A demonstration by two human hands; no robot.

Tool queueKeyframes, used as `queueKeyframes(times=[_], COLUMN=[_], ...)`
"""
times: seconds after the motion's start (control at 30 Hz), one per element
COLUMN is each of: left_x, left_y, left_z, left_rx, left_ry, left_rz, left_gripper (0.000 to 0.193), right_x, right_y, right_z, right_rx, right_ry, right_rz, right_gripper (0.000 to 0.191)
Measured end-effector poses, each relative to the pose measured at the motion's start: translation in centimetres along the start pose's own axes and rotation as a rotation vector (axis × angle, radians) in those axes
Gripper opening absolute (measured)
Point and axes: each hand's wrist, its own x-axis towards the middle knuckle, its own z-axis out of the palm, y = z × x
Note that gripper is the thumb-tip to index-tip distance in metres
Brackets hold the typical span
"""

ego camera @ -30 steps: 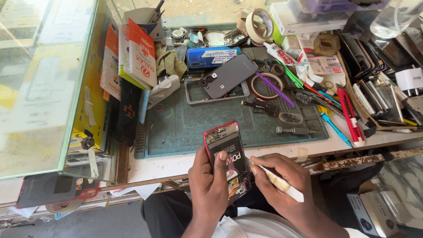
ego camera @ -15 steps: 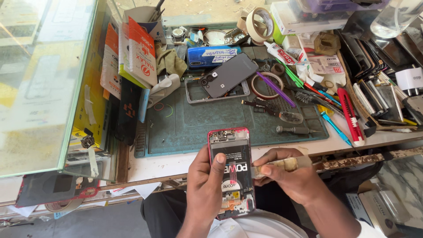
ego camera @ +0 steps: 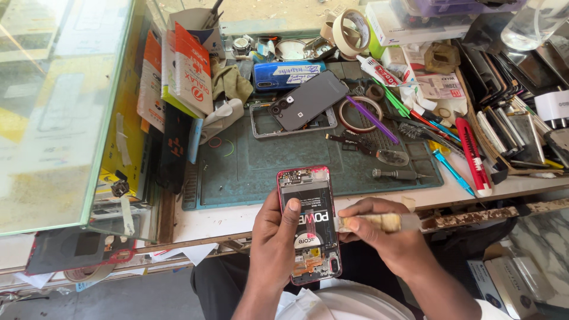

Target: The person removes the battery from a disassembled smartphone, then uses a plastic spudger to pry and clean adhesive residue from the phone's interior. The person then uses a syringe to apply liquid adhesive to the battery compartment.

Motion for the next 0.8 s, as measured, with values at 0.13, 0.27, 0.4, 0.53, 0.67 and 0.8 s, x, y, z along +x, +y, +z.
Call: queueKeyframes(times=[0.13,0.27,0.4,0.53,0.67,0.8], left_x=[0.2,-0.1,-0.4,-0.6,-0.7,-0.7], left_y=[0.8,1.8,2.7,3.1,2.8,2.5], left_z=[-0.1,0.6,1.6,2.0,1.9,1.4], left_rx=[0.131,0.223,0.286,0.384,0.346,0.331], left_ry=[-0.017,-0.036,0.055,0.099,-0.009,-0.028], left_rz=[-0.051,0.018,0.06,-0.015,0.124,0.073], left_gripper=[0.039,0.048,0.068,0.081,0.094,0.116], right_x=[-1.3,-1.2,-1.3,-1.5,-1.0,-0.6], right_y=[-1.5,-2.5,-3.2,-3.3,-2.0,-0.9], right_z=[1.0,1.8,2.3,1.8,1.2,0.8], right_rx=[-0.096,-0.15,-0.135,-0.131,-0.031,0.051], right_ry=[-0.032,-0.014,-0.059,-0.096,-0.039,-0.018], right_rz=[-0.083,-0.134,-0.182,-0.122,-0.086,0.023], right_gripper=[0.026,0.025,0.026,0.03,0.033,0.034])
